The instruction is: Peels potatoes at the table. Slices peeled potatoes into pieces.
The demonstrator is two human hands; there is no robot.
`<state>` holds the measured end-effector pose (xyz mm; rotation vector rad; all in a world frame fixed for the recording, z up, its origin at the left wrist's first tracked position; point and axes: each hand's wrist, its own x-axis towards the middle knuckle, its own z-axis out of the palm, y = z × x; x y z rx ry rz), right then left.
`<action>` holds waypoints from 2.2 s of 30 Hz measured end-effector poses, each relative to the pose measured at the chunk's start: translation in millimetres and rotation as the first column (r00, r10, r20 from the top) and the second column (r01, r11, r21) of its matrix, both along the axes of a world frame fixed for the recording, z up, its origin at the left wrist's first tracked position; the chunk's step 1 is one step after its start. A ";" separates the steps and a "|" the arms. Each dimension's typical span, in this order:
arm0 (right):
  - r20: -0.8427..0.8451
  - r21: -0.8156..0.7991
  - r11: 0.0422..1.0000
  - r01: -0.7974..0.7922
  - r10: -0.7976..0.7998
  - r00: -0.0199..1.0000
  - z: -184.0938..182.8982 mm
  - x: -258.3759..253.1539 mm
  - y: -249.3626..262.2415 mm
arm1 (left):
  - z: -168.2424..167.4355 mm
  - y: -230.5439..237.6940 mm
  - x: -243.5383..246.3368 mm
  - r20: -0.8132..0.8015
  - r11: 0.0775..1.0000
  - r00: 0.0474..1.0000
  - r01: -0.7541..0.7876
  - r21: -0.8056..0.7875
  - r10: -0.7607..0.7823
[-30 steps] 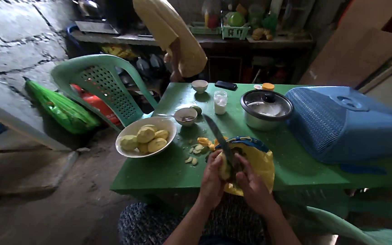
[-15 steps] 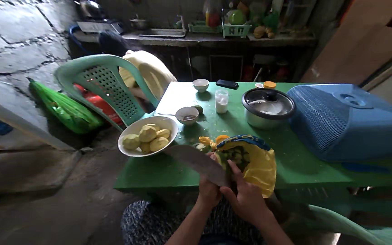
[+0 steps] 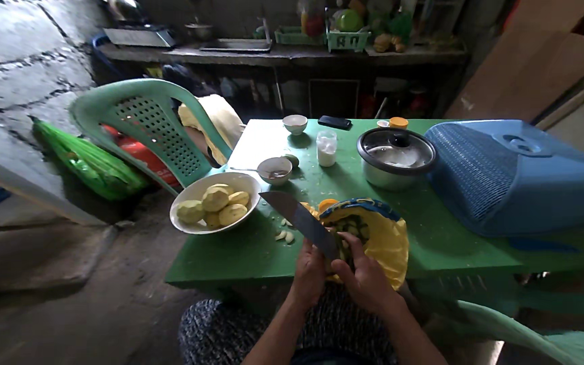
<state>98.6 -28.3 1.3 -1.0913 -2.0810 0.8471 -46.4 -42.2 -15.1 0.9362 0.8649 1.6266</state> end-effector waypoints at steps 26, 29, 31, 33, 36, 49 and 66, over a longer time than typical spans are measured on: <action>-0.154 -0.141 0.990 0.014 -0.036 0.987 2.0 0.8 2.0 | 13.0 15.3 -2.9 0.291 0.995 0.953 -0.056 -0.087 0.079; -0.052 -0.043 0.999 -0.009 0.007 0.999 3.0 -4.2 -15.0 | 5.4 12.4 -0.2 0.293 0.990 0.945 -0.140 -0.033 0.143; 0.014 0.053 0.999 -0.011 0.010 1.000 -1.0 -7.4 -22.4 | 7.0 9.8 2.4 0.338 0.985 0.925 -0.170 -0.042 0.174; 0.036 0.126 0.992 0.002 -0.007 0.999 -5.8 -9.7 -24.9 | 12.2 8.6 3.8 0.403 0.986 0.900 -0.154 -0.063 0.167; 0.039 0.166 0.986 0.018 -0.025 0.999 -9.7 -11.5 -25.2 | 18.3 3.3 5.1 0.436 0.989 0.888 -0.117 -0.091 0.145; -0.009 0.399 0.906 0.140 -0.148 0.989 -16.0 -15.7 -26.0 | 24.2 -2.1 13.1 0.468 0.983 0.867 -0.126 -0.131 0.173; 0.067 0.353 0.933 0.074 -0.104 0.992 -10.7 -8.8 -18.3 | 15.4 -2.6 10.5 0.270 0.978 0.942 -0.206 -0.007 0.200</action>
